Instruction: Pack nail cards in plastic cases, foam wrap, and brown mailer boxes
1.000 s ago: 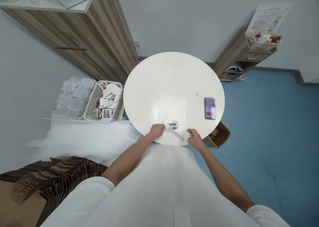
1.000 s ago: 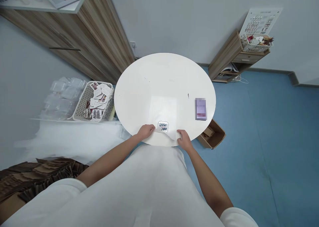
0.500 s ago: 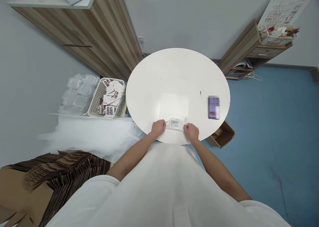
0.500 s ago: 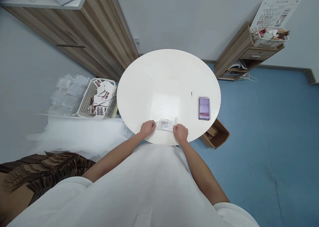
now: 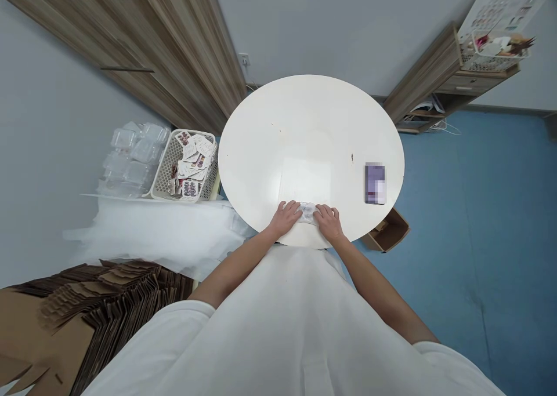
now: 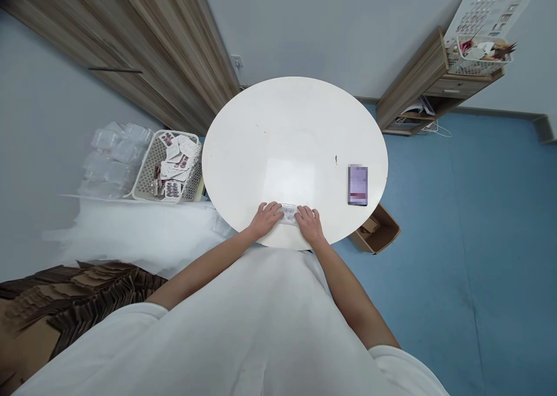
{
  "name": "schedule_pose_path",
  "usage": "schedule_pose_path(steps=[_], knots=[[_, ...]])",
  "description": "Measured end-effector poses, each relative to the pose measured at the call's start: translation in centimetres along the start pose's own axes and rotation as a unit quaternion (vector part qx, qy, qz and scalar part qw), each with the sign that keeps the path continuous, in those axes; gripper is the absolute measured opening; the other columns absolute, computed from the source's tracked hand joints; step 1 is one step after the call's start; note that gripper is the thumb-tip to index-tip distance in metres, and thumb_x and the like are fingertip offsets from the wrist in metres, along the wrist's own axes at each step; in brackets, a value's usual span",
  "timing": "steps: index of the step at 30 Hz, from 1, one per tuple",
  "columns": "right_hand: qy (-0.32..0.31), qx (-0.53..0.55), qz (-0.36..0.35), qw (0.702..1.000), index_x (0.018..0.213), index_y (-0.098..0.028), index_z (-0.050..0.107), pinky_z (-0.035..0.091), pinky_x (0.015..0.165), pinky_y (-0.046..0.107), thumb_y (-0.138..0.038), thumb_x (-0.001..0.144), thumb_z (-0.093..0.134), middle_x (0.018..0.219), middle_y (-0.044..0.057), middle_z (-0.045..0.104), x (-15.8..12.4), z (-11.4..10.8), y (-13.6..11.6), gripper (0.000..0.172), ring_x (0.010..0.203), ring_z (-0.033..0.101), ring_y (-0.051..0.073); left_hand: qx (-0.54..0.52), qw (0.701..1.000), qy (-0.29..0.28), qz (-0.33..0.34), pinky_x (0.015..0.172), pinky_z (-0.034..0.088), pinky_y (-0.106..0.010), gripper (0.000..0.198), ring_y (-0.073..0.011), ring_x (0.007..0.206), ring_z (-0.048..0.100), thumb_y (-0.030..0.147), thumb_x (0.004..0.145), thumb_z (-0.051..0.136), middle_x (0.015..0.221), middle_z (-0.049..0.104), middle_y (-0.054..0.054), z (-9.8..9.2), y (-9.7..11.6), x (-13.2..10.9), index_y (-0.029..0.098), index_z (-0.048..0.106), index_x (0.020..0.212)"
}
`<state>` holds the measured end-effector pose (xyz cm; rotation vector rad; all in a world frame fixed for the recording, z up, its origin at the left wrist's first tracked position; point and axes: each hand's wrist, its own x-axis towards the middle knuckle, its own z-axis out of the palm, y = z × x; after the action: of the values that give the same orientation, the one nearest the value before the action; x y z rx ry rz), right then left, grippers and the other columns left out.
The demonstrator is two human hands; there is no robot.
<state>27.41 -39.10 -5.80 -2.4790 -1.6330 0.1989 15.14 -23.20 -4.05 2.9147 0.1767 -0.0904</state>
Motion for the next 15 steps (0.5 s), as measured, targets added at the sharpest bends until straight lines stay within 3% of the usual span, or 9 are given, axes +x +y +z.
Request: schedule_pose_path(steps=[3,5,8,15], knots=[[-0.001,0.018,-0.039,0.999,0.091,-0.020,0.057,0.025,0.095,0.041,-0.010,0.082,0.036,0.126,0.008,0.051,0.1,-0.6,0.2,0.025,0.120,0.039,0.022,-0.004,1.000,-0.007,0.021,0.100,0.020,-0.045,0.030,-0.0220,0.126,0.032,0.008,0.077,0.040,0.132,0.044,-0.007,-0.2,-0.1,-0.1,0.022,0.054,0.100],[-0.011,0.034,-0.064,0.997,0.093,-0.019,0.056,0.025,0.098,0.042,-0.023,0.083,0.042,0.127,0.010,0.049,0.2,-1.0,0.3,0.018,0.122,0.037,0.024,-0.013,0.999,-0.021,0.037,0.101,0.019,-0.047,0.028,-0.0249,0.129,0.026,0.020,0.076,0.047,0.137,0.037,-0.009,-0.4,-0.3,-0.1,0.020,0.052,0.104],[-0.032,0.045,-0.081,0.995,0.095,-0.018,0.054,0.028,0.098,0.045,-0.039,0.077,0.052,0.130,0.014,0.045,0.5,-1.4,0.4,0.028,0.123,0.036,0.028,-0.025,0.998,-0.047,0.047,0.100,0.019,-0.047,0.042,-0.0283,0.130,0.023,0.040,0.072,0.055,0.139,0.034,-0.012,-0.6,-0.5,0.0,0.018,0.050,0.107],[-0.068,0.057,-0.067,0.994,0.094,-0.018,0.049,0.036,0.091,0.045,-0.028,0.073,0.057,0.125,0.016,0.046,1.4,-1.3,0.0,0.025,0.106,0.049,0.028,-0.066,0.996,-0.066,0.015,0.094,0.031,-0.037,0.040,-0.0238,0.118,0.041,0.031,0.071,0.056,0.131,0.042,-0.013,-0.4,-0.4,1.1,0.017,0.048,0.108]])
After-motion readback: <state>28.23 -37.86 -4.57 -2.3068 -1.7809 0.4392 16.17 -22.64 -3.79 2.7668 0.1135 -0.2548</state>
